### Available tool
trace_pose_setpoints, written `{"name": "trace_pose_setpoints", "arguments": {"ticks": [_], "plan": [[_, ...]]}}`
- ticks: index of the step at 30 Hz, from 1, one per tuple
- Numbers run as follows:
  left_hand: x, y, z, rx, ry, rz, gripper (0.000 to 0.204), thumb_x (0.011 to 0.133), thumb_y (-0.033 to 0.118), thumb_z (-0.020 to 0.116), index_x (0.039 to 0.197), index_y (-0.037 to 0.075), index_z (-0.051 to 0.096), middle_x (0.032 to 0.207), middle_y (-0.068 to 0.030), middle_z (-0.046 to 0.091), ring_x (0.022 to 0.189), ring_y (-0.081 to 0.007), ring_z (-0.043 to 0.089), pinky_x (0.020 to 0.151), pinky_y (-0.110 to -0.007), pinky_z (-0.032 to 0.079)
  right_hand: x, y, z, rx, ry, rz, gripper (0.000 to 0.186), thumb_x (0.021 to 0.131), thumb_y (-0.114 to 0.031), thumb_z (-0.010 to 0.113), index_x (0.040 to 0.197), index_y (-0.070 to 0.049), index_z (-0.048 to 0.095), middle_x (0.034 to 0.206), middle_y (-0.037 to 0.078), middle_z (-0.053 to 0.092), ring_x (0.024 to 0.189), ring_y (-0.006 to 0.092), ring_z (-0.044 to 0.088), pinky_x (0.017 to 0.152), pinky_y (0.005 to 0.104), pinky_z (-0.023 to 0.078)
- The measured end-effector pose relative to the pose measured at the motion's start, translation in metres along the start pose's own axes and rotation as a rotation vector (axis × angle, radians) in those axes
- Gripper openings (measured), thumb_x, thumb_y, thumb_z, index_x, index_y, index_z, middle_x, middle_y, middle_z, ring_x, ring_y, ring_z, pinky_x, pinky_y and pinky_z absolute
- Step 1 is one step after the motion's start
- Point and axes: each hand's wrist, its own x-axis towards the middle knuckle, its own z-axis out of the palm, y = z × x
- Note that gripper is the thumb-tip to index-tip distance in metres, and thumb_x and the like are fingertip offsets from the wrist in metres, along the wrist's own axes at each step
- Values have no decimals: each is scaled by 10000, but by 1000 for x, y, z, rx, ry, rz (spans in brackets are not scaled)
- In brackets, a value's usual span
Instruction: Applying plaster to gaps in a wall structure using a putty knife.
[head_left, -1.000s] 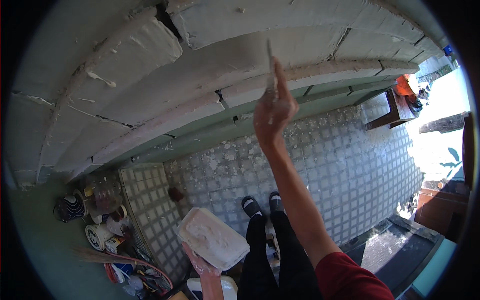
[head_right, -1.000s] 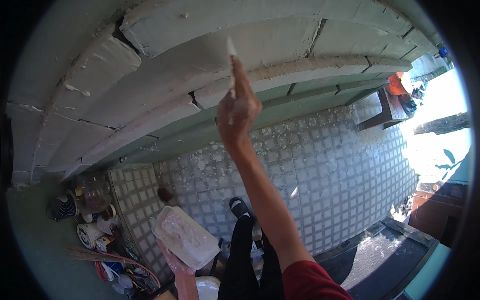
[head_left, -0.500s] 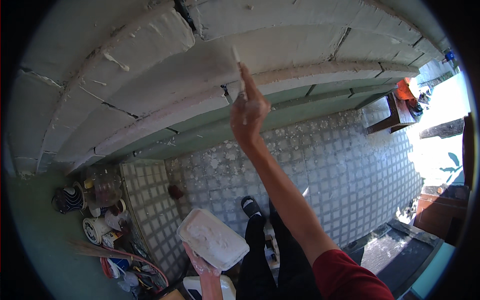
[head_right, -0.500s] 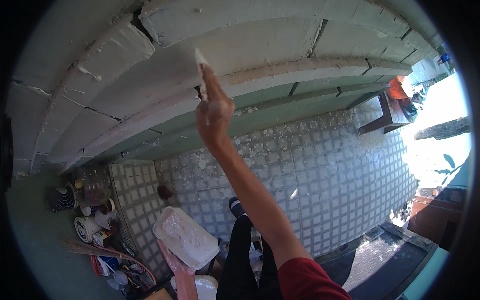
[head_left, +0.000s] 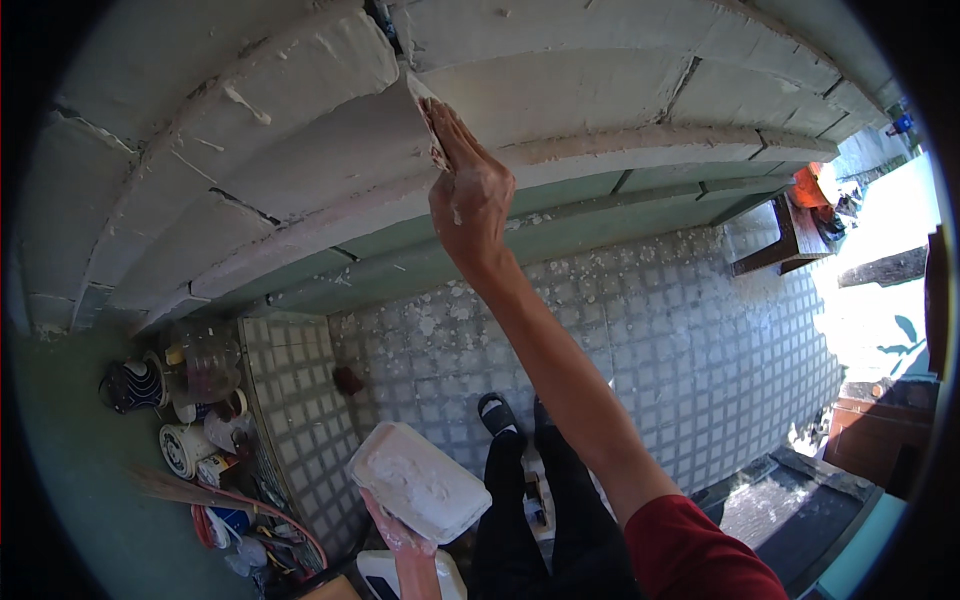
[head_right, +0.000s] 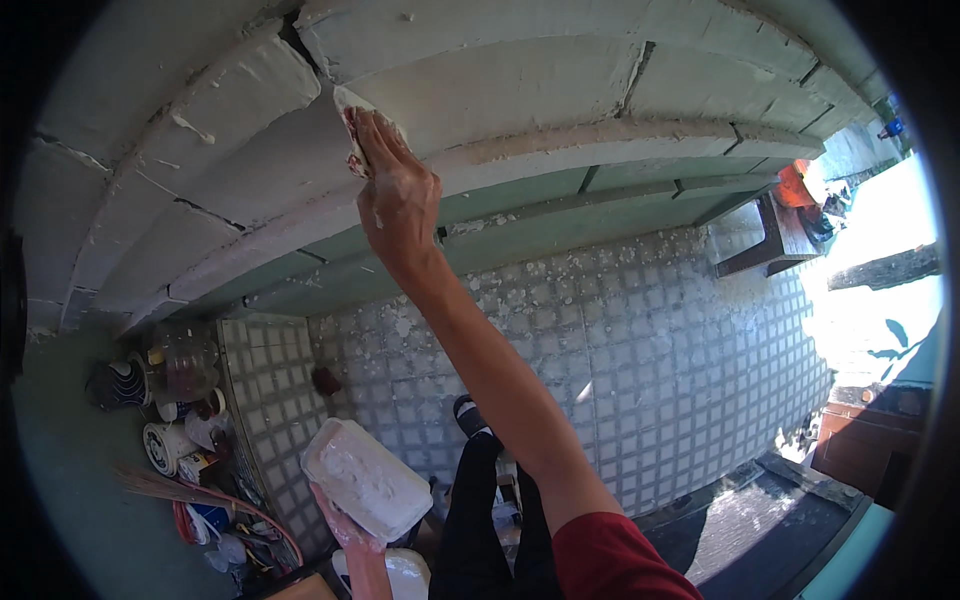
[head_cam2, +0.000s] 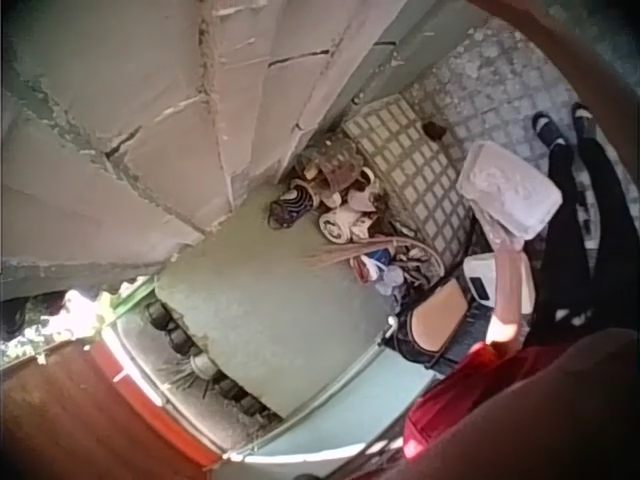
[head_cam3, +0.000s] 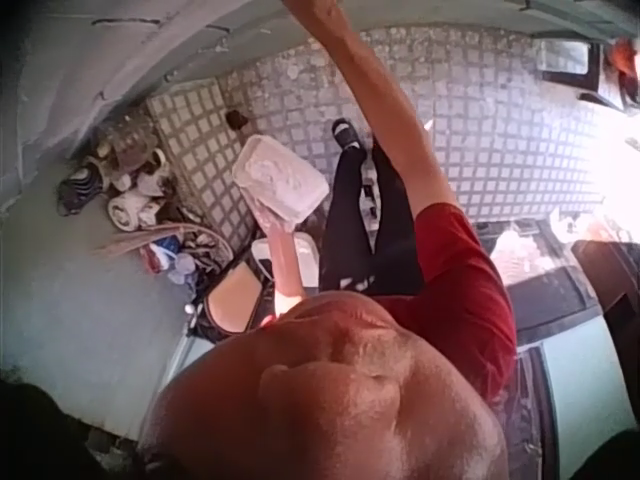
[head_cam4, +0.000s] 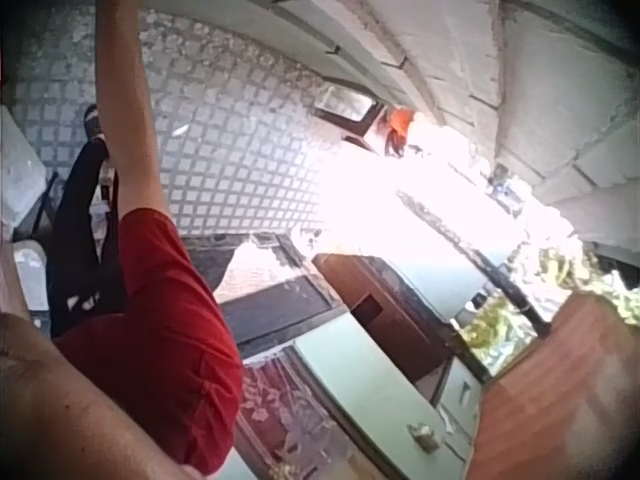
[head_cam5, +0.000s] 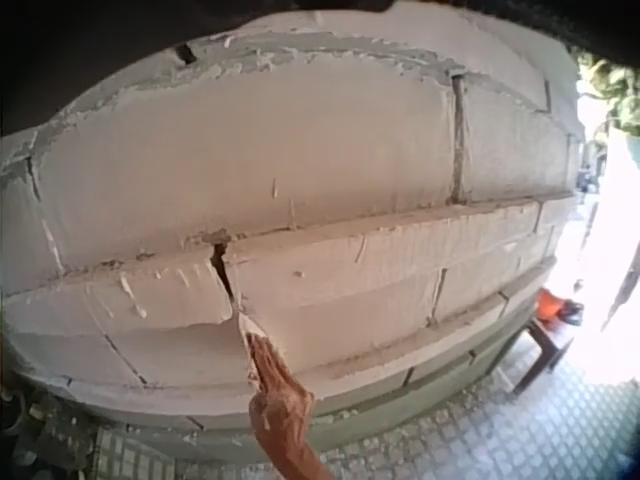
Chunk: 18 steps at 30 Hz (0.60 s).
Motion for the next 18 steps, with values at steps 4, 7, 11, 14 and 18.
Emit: {"name": "trace_pose_setpoints", "arguments": {"ticks": [4, 7, 11, 14, 18], "plan": [[-5, 0, 8, 5, 32, 10, 717, 908, 629, 434, 1460, 185, 327, 1450, -62, 401, 1288, -331, 437, 1039, -518, 404, 18, 25, -58, -99, 119, 289, 601, 673, 140, 443, 1244, 23, 587, 961, 218, 685, 848, 261, 689, 730, 354, 544], [-4, -6, 0, -33, -11, -29, 707, 914, 625, 424, 1460, 186, 327, 1452, -63, 399, 1294, -329, 432, 1044, -517, 400, 46, 80, -75, -182, 317, 184, 581, 705, 90, 423, 1260, 24, 579, 765, 185, 680, 619, 254, 640, 611, 363, 503], [-9, -9, -1, -44, 7, -29, 698, 919, 616, 423, 1461, 186, 326, 1454, -61, 396, 1300, -327, 426, 1043, -517, 400, 31, 48, -34, -289, 280, 160, 630, 675, 83, 446, 1279, -34, 581, 1021, 244, 667, 653, 318, 661, 635, 384, 513], [-12, -9, -7, -25, -54, -19, 700, 921, 620, 414, 1461, 184, 326, 1455, -61, 395, 1301, -327, 424, 1044, -518, 398, 1, 19, 7, -32, 190, 60, 677, 619, 134, 435, 1240, -59, 622, 1162, 170, 645, 1008, 290, 673, 804, 321, 537], [-13, -8, 1, -4, -13, 16, 704, 920, 624, 411, 1460, 180, 327, 1454, -63, 395, 1302, -326, 421, 1045, -513, 395, -12, 22, -6, -2, 34, -29, 579, 664, 110, 482, 1212, -11, 624, 1187, 194, 629, 1071, 279, 637, 836, 342, 541]]}}
